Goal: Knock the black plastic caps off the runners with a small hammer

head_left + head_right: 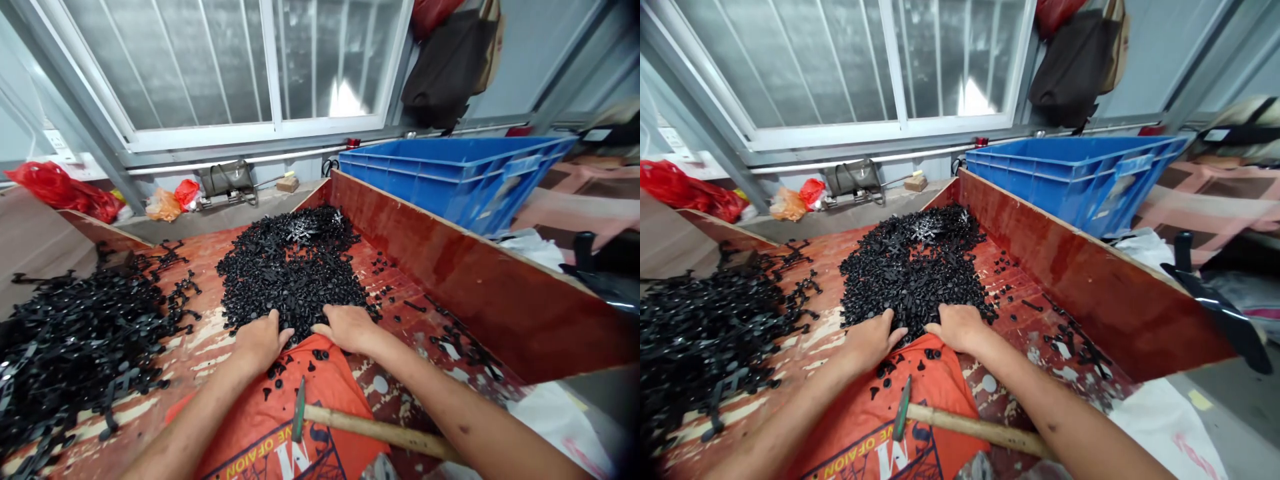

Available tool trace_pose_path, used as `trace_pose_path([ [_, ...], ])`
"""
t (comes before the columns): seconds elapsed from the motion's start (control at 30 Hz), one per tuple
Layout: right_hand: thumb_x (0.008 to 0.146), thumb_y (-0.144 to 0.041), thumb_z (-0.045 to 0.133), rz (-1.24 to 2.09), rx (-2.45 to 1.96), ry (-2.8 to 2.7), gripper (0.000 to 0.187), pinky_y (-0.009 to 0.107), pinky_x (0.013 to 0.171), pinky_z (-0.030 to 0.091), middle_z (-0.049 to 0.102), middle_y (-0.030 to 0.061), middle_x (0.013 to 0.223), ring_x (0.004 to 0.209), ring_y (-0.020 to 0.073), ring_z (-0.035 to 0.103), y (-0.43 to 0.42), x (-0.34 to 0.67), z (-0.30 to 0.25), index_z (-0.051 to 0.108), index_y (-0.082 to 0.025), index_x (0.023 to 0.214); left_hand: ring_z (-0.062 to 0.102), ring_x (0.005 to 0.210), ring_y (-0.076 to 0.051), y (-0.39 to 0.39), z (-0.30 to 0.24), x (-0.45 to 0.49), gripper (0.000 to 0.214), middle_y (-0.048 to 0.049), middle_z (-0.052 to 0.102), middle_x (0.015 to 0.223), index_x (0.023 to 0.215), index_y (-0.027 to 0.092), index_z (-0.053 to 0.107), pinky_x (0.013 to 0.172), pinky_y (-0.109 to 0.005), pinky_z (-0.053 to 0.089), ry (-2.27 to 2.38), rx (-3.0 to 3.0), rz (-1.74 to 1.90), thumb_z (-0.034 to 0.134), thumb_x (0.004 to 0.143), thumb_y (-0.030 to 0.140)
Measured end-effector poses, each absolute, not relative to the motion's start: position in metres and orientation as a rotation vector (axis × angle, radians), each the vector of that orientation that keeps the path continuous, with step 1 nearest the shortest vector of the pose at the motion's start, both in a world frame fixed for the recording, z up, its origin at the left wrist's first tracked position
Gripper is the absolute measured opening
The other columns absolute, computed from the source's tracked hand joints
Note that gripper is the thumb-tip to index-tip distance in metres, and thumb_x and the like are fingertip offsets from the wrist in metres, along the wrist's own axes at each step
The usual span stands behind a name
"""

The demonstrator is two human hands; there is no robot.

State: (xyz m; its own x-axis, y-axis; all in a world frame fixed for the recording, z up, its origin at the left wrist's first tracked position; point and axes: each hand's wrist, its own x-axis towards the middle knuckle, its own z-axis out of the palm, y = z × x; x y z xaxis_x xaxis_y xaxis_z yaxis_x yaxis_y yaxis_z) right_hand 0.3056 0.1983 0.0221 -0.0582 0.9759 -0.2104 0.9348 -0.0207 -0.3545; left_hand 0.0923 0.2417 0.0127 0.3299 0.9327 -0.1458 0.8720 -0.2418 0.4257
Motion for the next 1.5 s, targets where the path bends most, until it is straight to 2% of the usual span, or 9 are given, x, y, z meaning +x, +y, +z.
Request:
trace_pose_path([
  [0.17,0.096,-0.033,0.062,0.827,-1.858,-2.107,0.034,0.045,0.086,0.055,0.061,0.0096,0.125,0.103,0.0239,0.064,0.238,0.279,0.006,0.059,-0.017,0.126,0.067,0.097,-0.029,0.265,-0.007,0.125,0.025,-0.0111,0.072,0.097,0.105,0.022,0.057,0.088,-0.039,0.047,1.541,1.856,0.467,0.062,0.081,0.021],
  [0.3,0.096,-0.033,0.061,0.927,-1.755,-1.969,0.034,0.044,0.084,0.056,0.062,0.0095,0.124,0.101,0.0233,0.065,0.259,0.265,0.003,0.058,-0.017,0.126,0.065,0.070,-0.018,0.276,-0.014,0.143,0.025,-0.0019,0.066,0.080,0.114,0.024,0.053,0.066,-0.029,0.049,1.482,1.519,0.659,0.050,0.090,0.027],
  [0.5,0.094,-0.028,0.064,0.907,-1.595,-1.835,0.036,0.041,0.083,0.055,0.062,0.0083,0.120,0.098,0.0220,0.064,0.246,0.245,0.024,0.056,-0.017,0.126,0.045,0.044,-0.010,0.259,0.009,0.132,0.017,0.0064,0.047,0.062,0.103,0.023,0.052,0.043,-0.020,0.035,1.311,1.173,0.837,0.045,0.091,0.032],
  [0.6,0.085,-0.017,0.067,0.957,-1.455,-1.869,0.042,0.030,0.077,0.053,0.065,0.0019,0.109,0.089,0.0168,0.063,0.213,0.225,0.033,0.051,-0.020,0.124,0.053,0.057,-0.012,0.222,0.019,0.097,0.017,0.0035,0.055,0.072,0.097,0.023,0.058,0.049,-0.020,0.039,1.239,1.132,0.902,0.053,0.085,0.034],
  [0.77,0.082,-0.010,0.064,1.023,-1.296,-2.005,0.042,0.024,0.066,0.050,0.067,-0.0025,0.097,0.070,0.0122,0.062,0.154,0.185,0.025,0.051,-0.022,0.120,0.061,0.094,-0.021,0.152,0.000,0.032,0.024,-0.0030,0.068,0.098,0.104,0.021,0.065,0.081,-0.030,0.049,1.283,1.341,0.983,0.058,0.084,0.033],
  [1.07,0.083,0.003,0.051,0.671,-1.255,-2.309,0.033,0.037,0.093,0.046,0.068,0.0058,0.104,0.103,0.0223,0.056,0.137,0.197,0.026,0.069,-0.021,0.097,0.060,0.119,-0.026,0.110,-0.013,-0.002,0.036,-0.0074,0.070,0.122,0.121,0.022,0.067,0.108,-0.039,0.040,1.145,1.344,1.125,0.054,0.088,0.029],
  [1.17,0.092,-0.002,0.042,0.516,-1.269,-2.312,0.037,0.042,0.097,0.044,0.066,0.0098,0.116,0.113,0.0254,0.050,0.117,0.211,0.029,0.069,-0.020,0.110,0.063,0.114,-0.026,0.108,-0.016,-0.006,0.039,-0.0098,0.073,0.113,0.125,0.019,0.063,0.107,-0.041,0.040,1.035,1.136,1.273,0.049,0.093,0.038],
  [1.37,0.099,-0.012,0.042,0.370,-1.124,-2.435,0.036,0.041,0.098,0.046,0.066,0.0090,0.124,0.117,0.0243,0.053,0.065,0.196,0.020,0.061,-0.020,0.127,0.065,0.089,-0.017,0.111,-0.026,-0.012,0.028,-0.0040,0.072,0.091,0.109,0.021,0.064,0.091,-0.030,0.046,1.041,0.942,1.551,0.050,0.095,0.041],
  [1.5,0.098,-0.039,0.053,0.201,-1.156,-2.632,0.047,0.049,0.116,0.028,0.051,0.0031,0.150,0.140,0.0262,0.036,0.070,0.161,0.006,0.049,-0.028,0.144,0.063,0.085,-0.016,0.109,-0.021,-0.009,0.026,-0.0023,0.068,0.088,0.105,0.021,0.064,0.084,-0.027,0.047,1.082,1.002,1.540,0.050,0.095,0.041],
])
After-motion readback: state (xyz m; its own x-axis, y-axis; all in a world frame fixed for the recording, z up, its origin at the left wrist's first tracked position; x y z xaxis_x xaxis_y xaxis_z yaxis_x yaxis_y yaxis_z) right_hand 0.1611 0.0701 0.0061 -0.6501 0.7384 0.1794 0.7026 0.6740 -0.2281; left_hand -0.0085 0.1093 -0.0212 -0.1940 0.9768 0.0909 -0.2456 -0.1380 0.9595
